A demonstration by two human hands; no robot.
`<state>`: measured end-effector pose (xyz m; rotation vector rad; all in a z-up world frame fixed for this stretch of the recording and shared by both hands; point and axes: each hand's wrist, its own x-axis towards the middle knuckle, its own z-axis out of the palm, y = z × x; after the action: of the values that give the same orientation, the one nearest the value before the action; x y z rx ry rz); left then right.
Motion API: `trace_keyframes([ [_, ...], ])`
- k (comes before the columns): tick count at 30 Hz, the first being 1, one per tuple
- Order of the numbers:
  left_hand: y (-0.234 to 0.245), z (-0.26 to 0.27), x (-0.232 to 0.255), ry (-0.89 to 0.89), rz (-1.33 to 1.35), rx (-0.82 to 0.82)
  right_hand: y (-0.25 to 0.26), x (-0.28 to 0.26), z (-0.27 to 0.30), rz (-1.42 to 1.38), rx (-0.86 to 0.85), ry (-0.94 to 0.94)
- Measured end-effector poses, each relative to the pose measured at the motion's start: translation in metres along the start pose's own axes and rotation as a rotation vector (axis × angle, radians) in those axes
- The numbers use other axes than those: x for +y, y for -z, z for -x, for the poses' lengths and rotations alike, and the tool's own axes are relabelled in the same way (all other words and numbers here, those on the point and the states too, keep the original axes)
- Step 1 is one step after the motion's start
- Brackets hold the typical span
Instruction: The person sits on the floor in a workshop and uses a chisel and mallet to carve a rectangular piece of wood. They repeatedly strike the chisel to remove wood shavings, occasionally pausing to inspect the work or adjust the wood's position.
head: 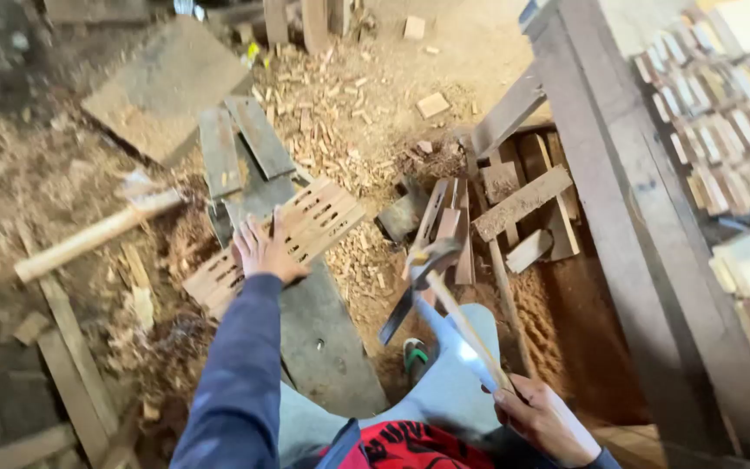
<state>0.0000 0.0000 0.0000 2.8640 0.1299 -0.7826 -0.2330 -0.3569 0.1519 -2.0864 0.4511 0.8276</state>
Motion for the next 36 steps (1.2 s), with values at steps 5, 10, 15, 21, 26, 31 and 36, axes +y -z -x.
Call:
trace_keyframes([
  [5,-0.025,0.104,0.030,0.040,0.536,0.301,-0.047,0.030,0.010,-0.140,-0.094,0.212],
  [10,-0.096,0.224,0.063,0.233,1.119,-0.029,-0.086,0.021,0.029,-0.019,-0.168,0.178],
  [15,-0.131,0.243,0.067,0.042,1.162,-0.137,-0.119,0.035,0.042,-0.282,-0.332,0.410],
  [21,-0.174,0.226,0.075,0.216,1.881,-0.098,-0.129,0.048,0.057,-0.096,-0.261,0.501],
  [26,-0.098,0.254,0.072,0.177,2.103,0.117,-0.129,0.064,0.041,-0.457,-0.402,0.254],
  [31,-0.001,0.264,0.035,-0.288,2.049,0.498,-0.111,0.057,0.024,-0.631,-0.494,0.160],
  [36,0.033,0.236,-0.026,-0.141,1.530,0.781,-0.098,-0.002,0.043,-1.050,-1.092,0.604],
])
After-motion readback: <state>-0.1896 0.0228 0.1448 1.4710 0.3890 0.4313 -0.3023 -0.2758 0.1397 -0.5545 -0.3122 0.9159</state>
